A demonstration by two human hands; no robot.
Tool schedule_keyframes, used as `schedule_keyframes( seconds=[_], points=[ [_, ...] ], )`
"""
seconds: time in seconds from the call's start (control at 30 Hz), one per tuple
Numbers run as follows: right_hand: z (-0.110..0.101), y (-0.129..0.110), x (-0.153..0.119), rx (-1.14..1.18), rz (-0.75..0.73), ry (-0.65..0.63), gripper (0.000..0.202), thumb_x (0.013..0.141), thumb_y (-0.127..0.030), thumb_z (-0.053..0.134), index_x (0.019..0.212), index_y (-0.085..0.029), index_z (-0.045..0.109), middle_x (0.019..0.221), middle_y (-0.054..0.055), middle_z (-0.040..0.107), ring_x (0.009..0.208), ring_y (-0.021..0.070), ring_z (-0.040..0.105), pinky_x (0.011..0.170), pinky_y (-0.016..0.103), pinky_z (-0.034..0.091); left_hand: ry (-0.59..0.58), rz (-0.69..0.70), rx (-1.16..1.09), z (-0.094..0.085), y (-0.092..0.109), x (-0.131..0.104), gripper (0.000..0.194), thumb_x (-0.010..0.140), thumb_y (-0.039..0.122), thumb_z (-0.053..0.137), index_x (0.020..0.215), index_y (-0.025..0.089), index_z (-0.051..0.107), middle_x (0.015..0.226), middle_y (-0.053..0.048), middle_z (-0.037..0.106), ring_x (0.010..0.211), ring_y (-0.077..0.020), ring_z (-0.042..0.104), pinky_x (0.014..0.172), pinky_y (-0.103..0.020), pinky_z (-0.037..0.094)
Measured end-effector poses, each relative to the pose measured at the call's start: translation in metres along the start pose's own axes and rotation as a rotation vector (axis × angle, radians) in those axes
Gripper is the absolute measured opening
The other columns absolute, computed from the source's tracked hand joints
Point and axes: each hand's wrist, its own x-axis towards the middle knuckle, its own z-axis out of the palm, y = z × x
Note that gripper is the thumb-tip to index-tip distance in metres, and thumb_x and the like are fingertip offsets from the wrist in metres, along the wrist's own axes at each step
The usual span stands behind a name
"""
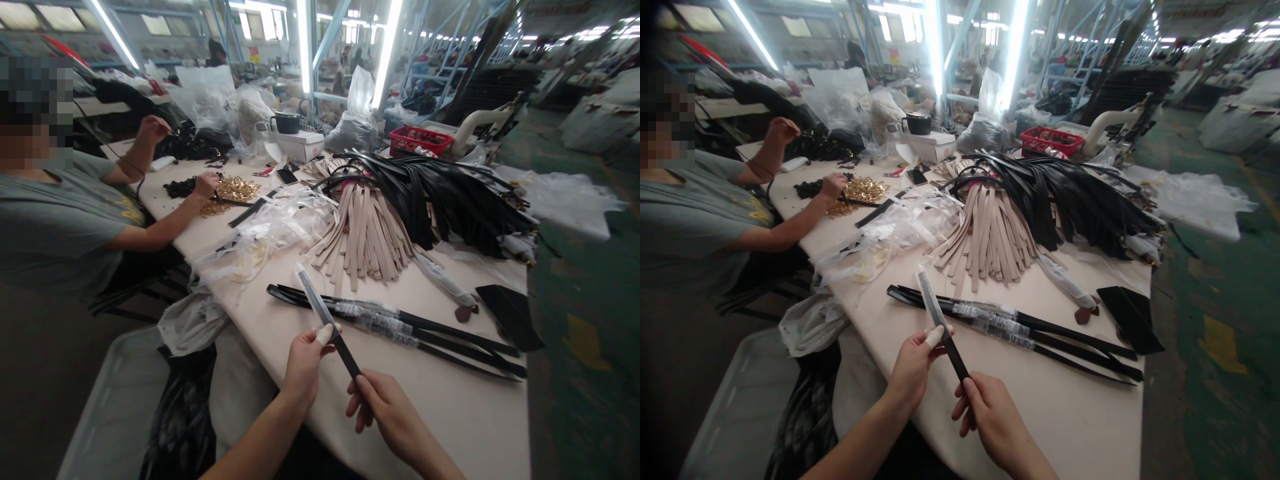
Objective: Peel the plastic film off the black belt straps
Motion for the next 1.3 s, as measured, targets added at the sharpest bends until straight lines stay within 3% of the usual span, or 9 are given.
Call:
schedule_keyframes(
  seconds=[0.17,0.3,0.4,0.53,0.77,0.87,1.0,1.2,1.3],
  points=[
    [-0.002,0.004,-0.002,-0.010,-0.051,0.024,0.054,0.097,-0.060,0.041,0.088,-0.012,0.065,0.079,0.009,0.073,0.047,0.0121,0.063,0.045,0.022,0.044,-0.248,-0.183,0.038,0.005,-0.017,-0.023,0.041,0.077,0.051,0.074,0.063,0.013,0.066,0.048,0.000,0.055,0.042,-0.0146,0.054,0.047,-0.027,0.043],
    [-0.001,0.011,-0.010,-0.031,0.017,-0.021,0.049,0.095,-0.059,0.047,0.092,-0.013,0.065,0.073,0.007,0.072,0.047,0.0116,0.062,0.045,0.020,0.044,-0.114,-0.125,-0.063,-0.001,-0.013,-0.012,0.039,0.079,0.049,0.072,0.090,0.012,0.072,0.081,-0.010,0.073,0.069,-0.0194,0.066,0.067,-0.030,0.051],
    [0.003,0.021,-0.013,-0.030,0.073,-0.024,0.052,0.095,-0.061,0.042,0.087,-0.014,0.062,0.062,0.004,0.069,0.038,0.0094,0.055,0.036,0.017,0.034,-0.162,-0.190,-0.148,0.000,-0.008,-0.003,0.049,0.086,0.057,0.059,0.104,0.012,0.068,0.098,-0.016,0.075,0.080,-0.0236,0.069,0.076,-0.036,0.052],
    [0.011,0.024,-0.008,-0.021,0.058,0.023,0.053,0.094,-0.064,0.041,0.086,-0.015,0.060,0.056,0.001,0.066,0.031,0.0079,0.048,0.032,0.016,0.028,-0.151,-0.163,-0.141,0.011,-0.021,-0.014,0.042,0.087,0.054,0.058,0.089,0.013,0.065,0.097,-0.017,0.075,0.081,-0.0239,0.069,0.073,-0.033,0.051],
    [0.020,0.021,-0.018,-0.031,0.130,0.067,0.054,0.092,-0.066,0.042,0.083,-0.015,0.060,0.052,0.002,0.065,0.029,0.0080,0.045,0.029,0.015,0.027,-0.022,-0.050,-0.159,0.016,-0.013,-0.015,0.038,0.088,0.049,0.059,0.098,0.012,0.063,0.095,-0.016,0.075,0.077,-0.0218,0.069,0.076,-0.034,0.053],
    [0.022,0.019,-0.018,-0.076,0.078,0.128,0.054,0.094,-0.064,0.040,0.078,-0.016,0.059,0.052,0.001,0.064,0.030,0.0087,0.047,0.030,0.016,0.030,-0.051,-0.129,-0.105,0.020,-0.027,-0.026,0.039,0.088,0.051,0.057,0.091,0.013,0.063,0.089,-0.015,0.075,0.071,-0.0205,0.069,0.057,-0.026,0.049],
    [0.022,0.019,-0.015,-0.141,-0.045,0.223,0.057,0.096,-0.061,0.042,0.065,-0.016,0.057,0.054,0.003,0.061,0.040,0.0103,0.054,0.037,0.018,0.038,-0.079,-0.271,-0.078,0.025,-0.050,-0.048,0.047,0.088,0.060,0.052,0.089,0.014,0.063,0.078,-0.010,0.073,0.039,-0.0125,0.053,0.032,-0.021,0.028],
    [0.022,0.030,-0.022,0.020,0.022,0.055,0.053,0.094,-0.064,0.043,0.083,-0.015,0.060,0.056,0.001,0.064,0.037,0.0112,0.054,0.036,0.019,0.038,-0.038,-0.148,-0.158,0.022,-0.039,-0.049,0.042,0.086,0.054,0.061,0.088,0.012,0.066,0.089,-0.014,0.074,0.062,-0.0154,0.067,0.049,-0.020,0.047],
    [0.019,0.029,-0.021,-0.047,-0.023,0.141,0.055,0.095,-0.064,0.042,0.075,-0.016,0.059,0.055,0.002,0.062,0.039,0.0117,0.055,0.037,0.019,0.037,-0.135,-0.230,-0.105,0.021,-0.047,-0.053,0.050,0.085,0.059,0.059,0.099,0.012,0.067,0.065,-0.006,0.068,0.034,-0.0091,0.047,0.033,-0.020,0.033]
  ],
)
